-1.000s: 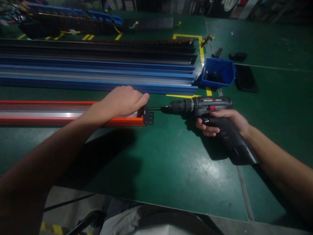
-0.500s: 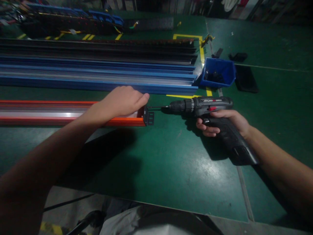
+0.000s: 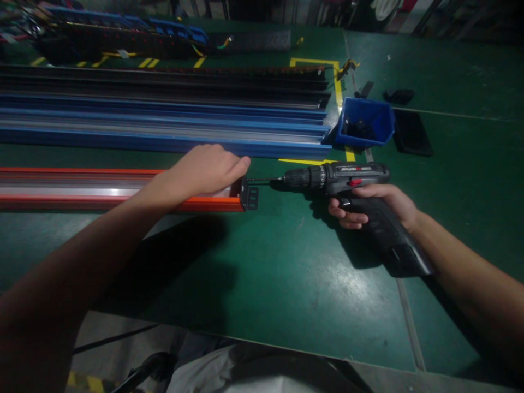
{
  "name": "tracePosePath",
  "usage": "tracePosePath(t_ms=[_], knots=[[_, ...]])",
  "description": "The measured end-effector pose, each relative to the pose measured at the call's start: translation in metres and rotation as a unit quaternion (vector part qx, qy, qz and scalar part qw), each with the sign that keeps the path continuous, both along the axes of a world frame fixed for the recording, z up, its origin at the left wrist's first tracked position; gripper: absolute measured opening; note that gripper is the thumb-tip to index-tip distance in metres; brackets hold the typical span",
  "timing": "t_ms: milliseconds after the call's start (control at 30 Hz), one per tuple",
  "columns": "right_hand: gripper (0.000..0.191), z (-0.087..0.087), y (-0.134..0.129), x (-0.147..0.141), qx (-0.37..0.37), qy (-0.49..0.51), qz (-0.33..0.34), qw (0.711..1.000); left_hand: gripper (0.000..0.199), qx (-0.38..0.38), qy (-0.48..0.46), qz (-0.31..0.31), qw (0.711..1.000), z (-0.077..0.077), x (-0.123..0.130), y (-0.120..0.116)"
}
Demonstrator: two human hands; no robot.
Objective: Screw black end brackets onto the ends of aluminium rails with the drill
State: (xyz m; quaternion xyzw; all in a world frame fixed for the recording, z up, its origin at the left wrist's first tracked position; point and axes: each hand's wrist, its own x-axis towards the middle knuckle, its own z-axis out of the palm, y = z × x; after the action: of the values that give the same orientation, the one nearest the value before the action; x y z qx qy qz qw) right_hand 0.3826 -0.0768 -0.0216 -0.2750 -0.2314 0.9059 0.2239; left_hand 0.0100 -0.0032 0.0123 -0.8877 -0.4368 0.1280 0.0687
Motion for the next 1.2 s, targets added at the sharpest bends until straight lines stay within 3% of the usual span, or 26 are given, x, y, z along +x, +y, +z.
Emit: tracePosePath(t_ms=[333, 967, 1200], knots=[[0.029, -0.0019, -0.0004, -0.0001, 0.006, 0.008, -0.001, 1.000, 0.065, 0.003, -0.007, 0.019, 1.000, -0.0019, 0.0000, 0.0000], [0.027, -0.0017, 0.0001, 0.0013, -0.011, 0.018, -0.002, 1.000, 0.065, 0.020, -0.023, -0.019, 0.999, -0.0058, -0.0044, 0.0005], [0.030, -0.0041, 0.0015, 0.0018, -0.011, 0.022, 0.003, 1.000, 0.062, 0.018, -0.040, -0.001, 0.999, -0.0075, -0.0043, 0.0020]])
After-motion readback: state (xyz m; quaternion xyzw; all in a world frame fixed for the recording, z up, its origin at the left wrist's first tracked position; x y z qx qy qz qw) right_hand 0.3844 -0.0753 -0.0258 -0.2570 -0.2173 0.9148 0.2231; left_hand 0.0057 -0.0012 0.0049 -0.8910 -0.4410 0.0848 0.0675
